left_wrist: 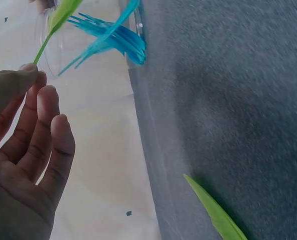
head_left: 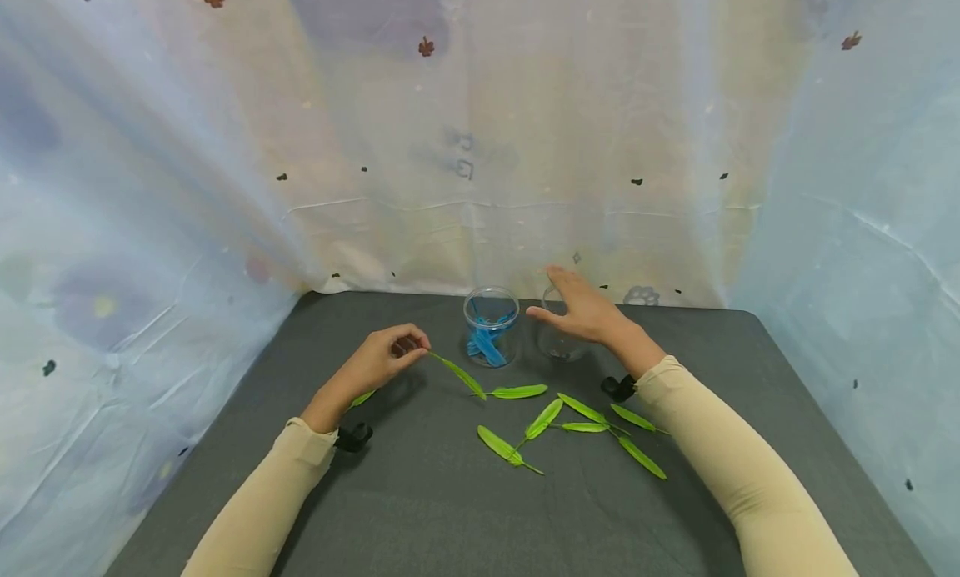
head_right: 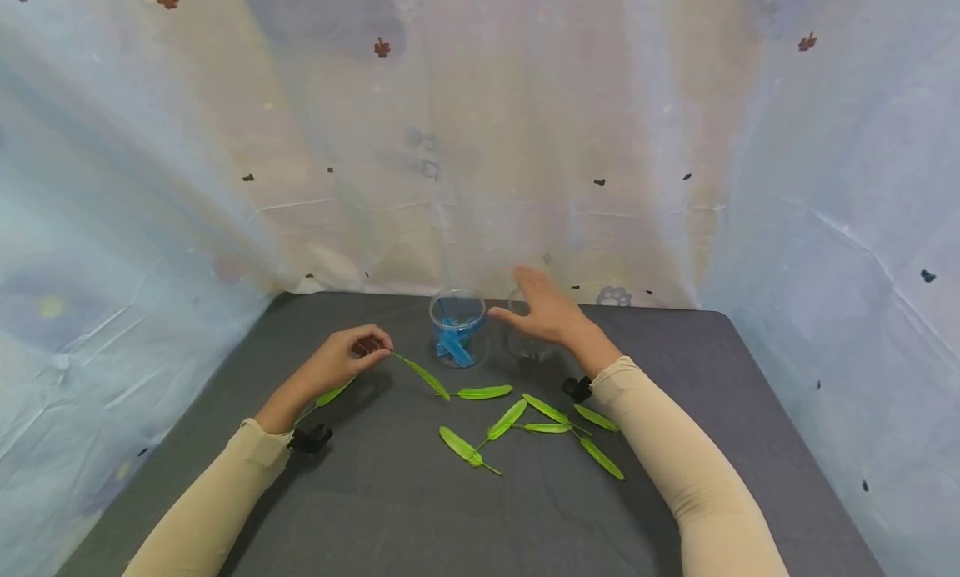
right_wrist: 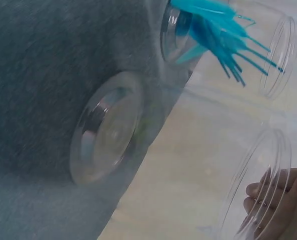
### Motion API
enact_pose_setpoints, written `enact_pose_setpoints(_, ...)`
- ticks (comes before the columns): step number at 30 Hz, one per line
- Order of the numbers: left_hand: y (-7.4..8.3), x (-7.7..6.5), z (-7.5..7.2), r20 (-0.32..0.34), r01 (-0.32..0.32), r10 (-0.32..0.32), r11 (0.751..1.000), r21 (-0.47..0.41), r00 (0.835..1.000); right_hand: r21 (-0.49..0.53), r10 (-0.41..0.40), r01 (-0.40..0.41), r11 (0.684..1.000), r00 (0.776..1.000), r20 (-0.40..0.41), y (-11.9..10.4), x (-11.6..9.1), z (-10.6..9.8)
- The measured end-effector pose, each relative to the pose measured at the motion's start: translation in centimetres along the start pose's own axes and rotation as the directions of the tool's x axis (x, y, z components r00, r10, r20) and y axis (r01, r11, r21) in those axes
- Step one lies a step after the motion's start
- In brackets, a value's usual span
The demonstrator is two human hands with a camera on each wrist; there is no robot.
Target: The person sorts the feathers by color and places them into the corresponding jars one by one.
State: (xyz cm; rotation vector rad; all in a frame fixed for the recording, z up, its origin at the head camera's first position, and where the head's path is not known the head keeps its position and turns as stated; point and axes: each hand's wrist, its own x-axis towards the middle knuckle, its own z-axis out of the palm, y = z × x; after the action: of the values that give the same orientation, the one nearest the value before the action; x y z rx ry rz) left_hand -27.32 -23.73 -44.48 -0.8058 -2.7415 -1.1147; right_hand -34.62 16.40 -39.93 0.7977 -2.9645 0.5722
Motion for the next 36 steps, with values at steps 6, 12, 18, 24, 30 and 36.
enact_pose_setpoints(6,0.3,0.3,0.0,-0.034,-0.010,0.009,1.000,-0.025,0.999,0.010,0.018,-0.018,1.000,1.000,-0.008,1.5,-0.8,0.0)
enact_pose_setpoints(12,1.0,0.7,-0.1,-0.092,-0.026,0.021,0.998,-0.053,0.996,0.017,0.044,-0.043,0.999,0.999,-0.007,2.7,-1.5,0.1)
enact_pose_setpoints(18,1.7,1.5,-0.2,-0.133,-0.028,0.017,0.996,-0.079,0.991,0.021,0.057,-0.057,0.998,0.998,-0.007,3.4,-1.7,0.2)
enact_pose_setpoints(24,2.6,2.1,-0.2,-0.201,-0.054,0.034,0.994,-0.096,0.979,0.018,0.075,-0.075,0.997,0.997,-0.015,3.9,-2.0,0.2)
enact_pose_setpoints(30,3.3,2.9,-0.1,-0.260,-0.074,0.048,0.993,-0.090,0.964,0.013,0.095,-0.095,0.995,0.995,-0.012,4.3,-2.2,0.3)
enact_pose_setpoints(36,4.2,4.0,0.1,-0.314,-0.062,0.030,0.994,-0.093,0.949,0.019,0.106,-0.106,0.994,0.994,0.006,4.6,-2.3,0.5)
